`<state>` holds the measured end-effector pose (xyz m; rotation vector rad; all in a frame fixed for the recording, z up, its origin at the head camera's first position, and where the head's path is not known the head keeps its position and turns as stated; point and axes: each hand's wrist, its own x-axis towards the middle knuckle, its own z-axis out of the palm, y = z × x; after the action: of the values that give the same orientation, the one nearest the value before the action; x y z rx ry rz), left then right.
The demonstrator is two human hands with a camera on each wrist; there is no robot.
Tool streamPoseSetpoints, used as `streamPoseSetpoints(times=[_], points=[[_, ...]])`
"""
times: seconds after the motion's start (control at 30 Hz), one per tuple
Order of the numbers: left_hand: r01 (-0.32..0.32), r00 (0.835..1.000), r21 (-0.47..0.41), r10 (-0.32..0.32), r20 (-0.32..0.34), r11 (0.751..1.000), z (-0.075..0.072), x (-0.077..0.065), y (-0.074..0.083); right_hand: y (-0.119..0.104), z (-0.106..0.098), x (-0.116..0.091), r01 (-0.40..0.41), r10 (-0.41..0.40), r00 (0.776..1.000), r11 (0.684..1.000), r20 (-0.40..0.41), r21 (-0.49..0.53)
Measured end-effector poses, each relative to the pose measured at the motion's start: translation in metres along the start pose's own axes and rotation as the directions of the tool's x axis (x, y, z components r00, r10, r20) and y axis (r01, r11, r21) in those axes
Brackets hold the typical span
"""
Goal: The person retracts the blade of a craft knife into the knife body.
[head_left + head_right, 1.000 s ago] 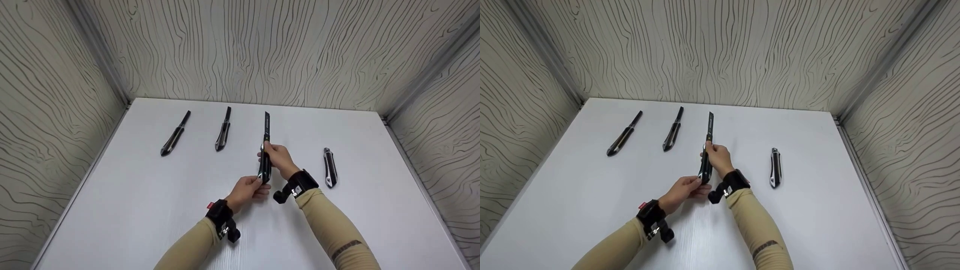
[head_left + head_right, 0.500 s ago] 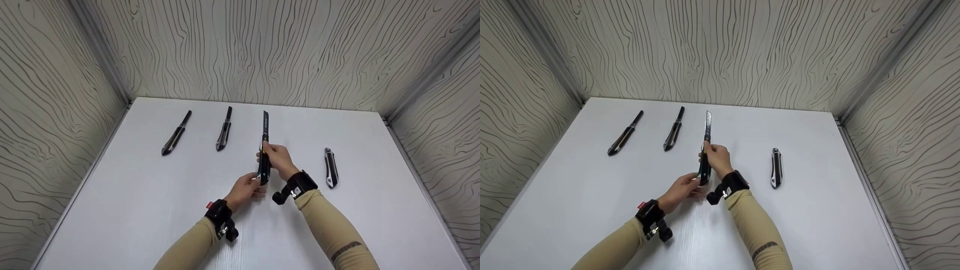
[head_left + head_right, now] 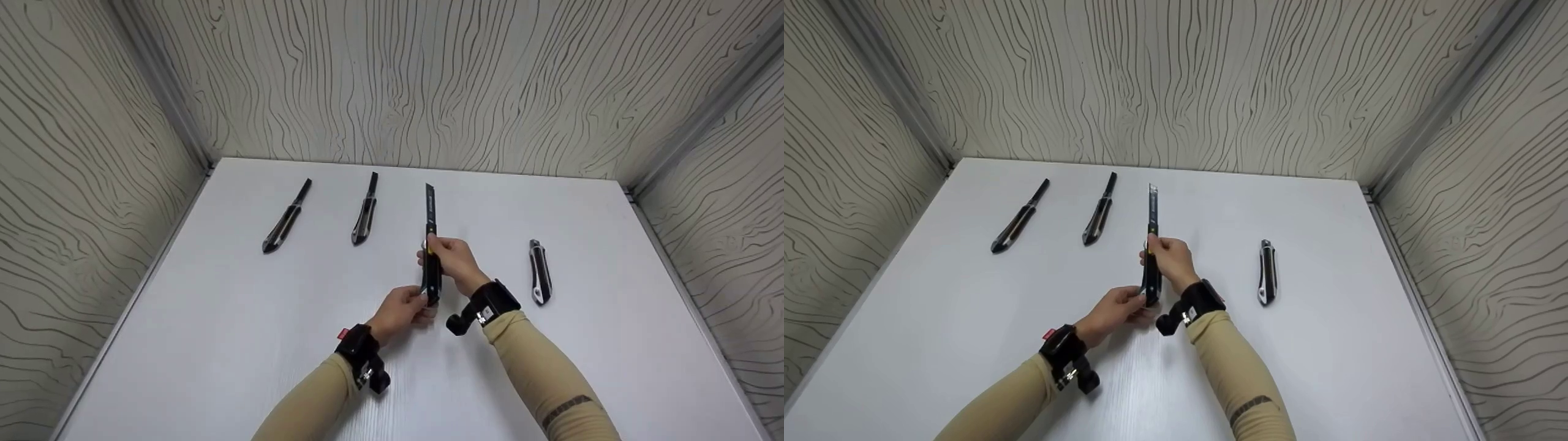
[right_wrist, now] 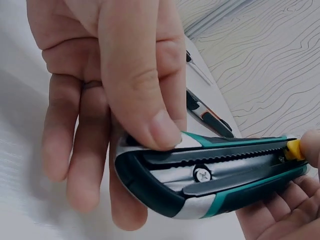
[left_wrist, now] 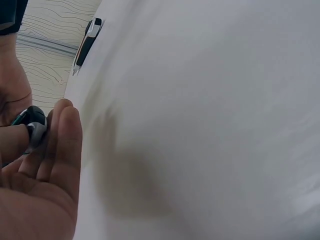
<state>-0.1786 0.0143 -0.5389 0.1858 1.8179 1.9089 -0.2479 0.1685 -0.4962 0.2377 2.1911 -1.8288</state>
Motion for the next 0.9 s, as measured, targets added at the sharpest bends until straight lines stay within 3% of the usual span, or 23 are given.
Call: streamPoseSetpoints(times=[0.3,0.53,0.9], points=[[0.0,1.0,-0.004,0.0,-0.001,1.0,0.001,0.001,-0.002,-0.004,0.001,-0.001,-0.01,0.01,1.0,1.0,0.018,0.012],[-0.004,1.0,-0.003,0.004,0.0,1.0,0.002,0.001,-0.001,-0.024,0.005,-0.024,-0.005,0.005,1.0,1.0,0.012,-0.006],[0.005,1.0,0.028,-0.005,-0.01,1.0,0.001,0.0,-0.001,-0.023,0.006,-0.025,-0.018,0.017,1.0,0.999,0.011,0.036]])
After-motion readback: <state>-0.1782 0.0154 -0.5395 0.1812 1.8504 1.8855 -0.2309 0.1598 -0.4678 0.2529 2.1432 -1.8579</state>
